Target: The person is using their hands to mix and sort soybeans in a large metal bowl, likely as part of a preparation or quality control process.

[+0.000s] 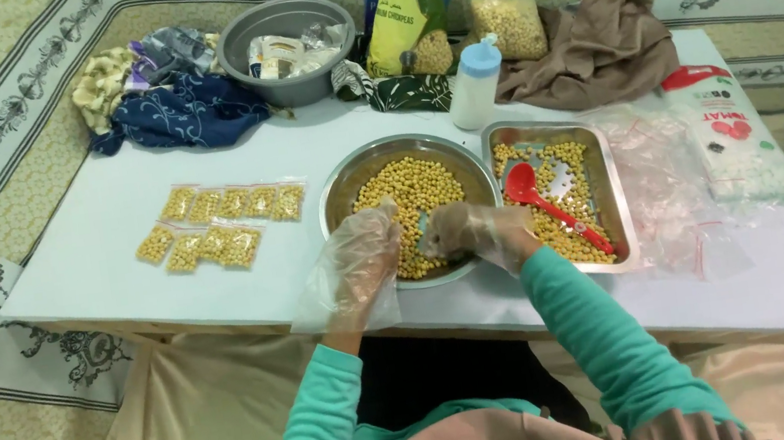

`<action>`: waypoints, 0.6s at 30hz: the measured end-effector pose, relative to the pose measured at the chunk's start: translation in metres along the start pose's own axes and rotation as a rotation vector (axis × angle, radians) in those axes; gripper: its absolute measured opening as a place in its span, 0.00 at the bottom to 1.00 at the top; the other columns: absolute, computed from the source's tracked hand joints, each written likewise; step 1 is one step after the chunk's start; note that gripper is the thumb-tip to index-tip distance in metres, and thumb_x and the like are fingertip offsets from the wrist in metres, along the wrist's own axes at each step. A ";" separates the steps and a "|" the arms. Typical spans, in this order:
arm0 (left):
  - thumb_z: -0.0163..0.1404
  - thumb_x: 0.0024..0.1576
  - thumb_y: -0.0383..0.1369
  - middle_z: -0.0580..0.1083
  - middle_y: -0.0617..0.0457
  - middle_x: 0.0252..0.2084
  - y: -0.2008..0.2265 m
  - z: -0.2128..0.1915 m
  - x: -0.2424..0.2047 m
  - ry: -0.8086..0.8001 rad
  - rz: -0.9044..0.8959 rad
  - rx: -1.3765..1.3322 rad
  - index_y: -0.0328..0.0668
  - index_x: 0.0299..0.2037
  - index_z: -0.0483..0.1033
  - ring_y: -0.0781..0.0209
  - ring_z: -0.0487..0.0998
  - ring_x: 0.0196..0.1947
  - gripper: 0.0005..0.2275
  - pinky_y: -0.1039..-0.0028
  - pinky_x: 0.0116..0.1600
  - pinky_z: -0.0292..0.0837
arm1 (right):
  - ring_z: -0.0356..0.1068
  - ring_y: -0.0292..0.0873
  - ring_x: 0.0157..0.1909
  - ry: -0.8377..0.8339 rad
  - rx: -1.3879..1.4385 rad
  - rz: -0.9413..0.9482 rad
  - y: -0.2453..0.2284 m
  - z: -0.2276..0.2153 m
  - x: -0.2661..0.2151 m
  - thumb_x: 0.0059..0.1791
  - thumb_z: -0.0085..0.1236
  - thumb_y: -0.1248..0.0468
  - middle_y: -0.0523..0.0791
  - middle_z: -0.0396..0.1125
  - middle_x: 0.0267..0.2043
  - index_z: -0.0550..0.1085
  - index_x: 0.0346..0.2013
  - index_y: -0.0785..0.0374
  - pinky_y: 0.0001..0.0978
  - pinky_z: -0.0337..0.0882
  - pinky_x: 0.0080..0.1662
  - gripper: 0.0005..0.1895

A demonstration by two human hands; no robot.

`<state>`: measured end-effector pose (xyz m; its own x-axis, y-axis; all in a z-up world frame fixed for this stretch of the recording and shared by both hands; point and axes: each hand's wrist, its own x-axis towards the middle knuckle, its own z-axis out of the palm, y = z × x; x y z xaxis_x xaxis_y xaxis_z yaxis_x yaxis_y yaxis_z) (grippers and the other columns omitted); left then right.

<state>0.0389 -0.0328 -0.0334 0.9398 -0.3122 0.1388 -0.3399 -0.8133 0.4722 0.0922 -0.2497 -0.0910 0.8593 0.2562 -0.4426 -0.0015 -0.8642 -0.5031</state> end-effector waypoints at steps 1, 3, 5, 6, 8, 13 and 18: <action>0.45 0.61 0.54 0.78 0.61 0.55 -0.004 0.013 0.004 0.053 -0.039 0.032 0.71 0.59 0.75 0.61 0.76 0.60 0.18 0.70 0.62 0.72 | 0.78 0.51 0.41 0.046 0.060 0.011 0.021 0.007 0.026 0.44 0.68 0.65 0.51 0.77 0.35 0.85 0.38 0.58 0.39 0.75 0.41 0.08; 0.44 0.61 0.55 0.78 0.62 0.55 -0.013 0.027 0.007 0.117 -0.085 0.069 0.73 0.58 0.76 0.62 0.76 0.59 0.18 0.70 0.62 0.72 | 0.77 0.51 0.37 0.091 0.115 0.008 0.066 0.014 0.092 0.45 0.65 0.67 0.53 0.76 0.33 0.85 0.36 0.59 0.38 0.74 0.39 0.06; 0.44 0.58 0.59 0.78 0.67 0.54 -0.019 0.032 0.009 0.156 -0.101 0.026 0.80 0.55 0.76 0.65 0.76 0.59 0.18 0.72 0.61 0.72 | 0.73 0.51 0.33 0.280 0.244 0.021 0.118 0.014 0.168 0.46 0.63 0.69 0.56 0.73 0.28 0.84 0.31 0.67 0.39 0.71 0.37 0.05; 0.44 0.58 0.59 0.78 0.67 0.54 -0.020 0.032 0.010 0.165 -0.103 0.028 0.80 0.55 0.76 0.65 0.76 0.59 0.18 0.72 0.61 0.72 | 0.73 0.51 0.33 0.282 0.240 0.012 0.047 -0.007 0.093 0.46 0.63 0.69 0.56 0.73 0.28 0.84 0.31 0.67 0.39 0.71 0.37 0.05; 0.44 0.58 0.59 0.76 0.75 0.55 -0.023 0.035 0.009 0.174 -0.121 0.036 0.89 0.55 0.74 0.73 0.74 0.60 0.16 0.79 0.63 0.69 | 0.75 0.40 0.43 0.181 0.117 0.100 -0.103 -0.075 -0.082 0.51 0.58 0.68 0.49 0.74 0.34 0.83 0.42 0.69 0.16 0.71 0.46 0.10; 0.44 0.64 0.50 0.80 0.62 0.51 0.019 -0.029 -0.006 0.042 -0.150 -0.048 0.75 0.56 0.77 0.59 0.80 0.54 0.14 0.67 0.59 0.75 | 0.66 0.44 0.29 0.024 0.678 0.038 -0.107 -0.067 -0.120 0.43 0.58 0.74 0.51 0.64 0.26 0.74 0.31 0.71 0.34 0.70 0.33 0.03; 0.42 0.65 0.50 0.80 0.54 0.49 0.029 -0.046 -0.006 -0.029 -0.188 -0.063 0.70 0.57 0.77 0.51 0.80 0.53 0.15 0.61 0.58 0.77 | 0.72 0.33 0.38 -0.569 1.895 0.016 0.043 -0.027 0.018 0.50 0.54 0.68 0.51 0.68 0.38 0.74 0.55 0.73 0.04 0.62 0.39 0.19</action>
<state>0.0254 -0.0318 0.0194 0.9849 -0.1720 0.0185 -0.1545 -0.8268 0.5409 0.1217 -0.2939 -0.1007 0.6199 0.6718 -0.4055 -0.7845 0.5216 -0.3353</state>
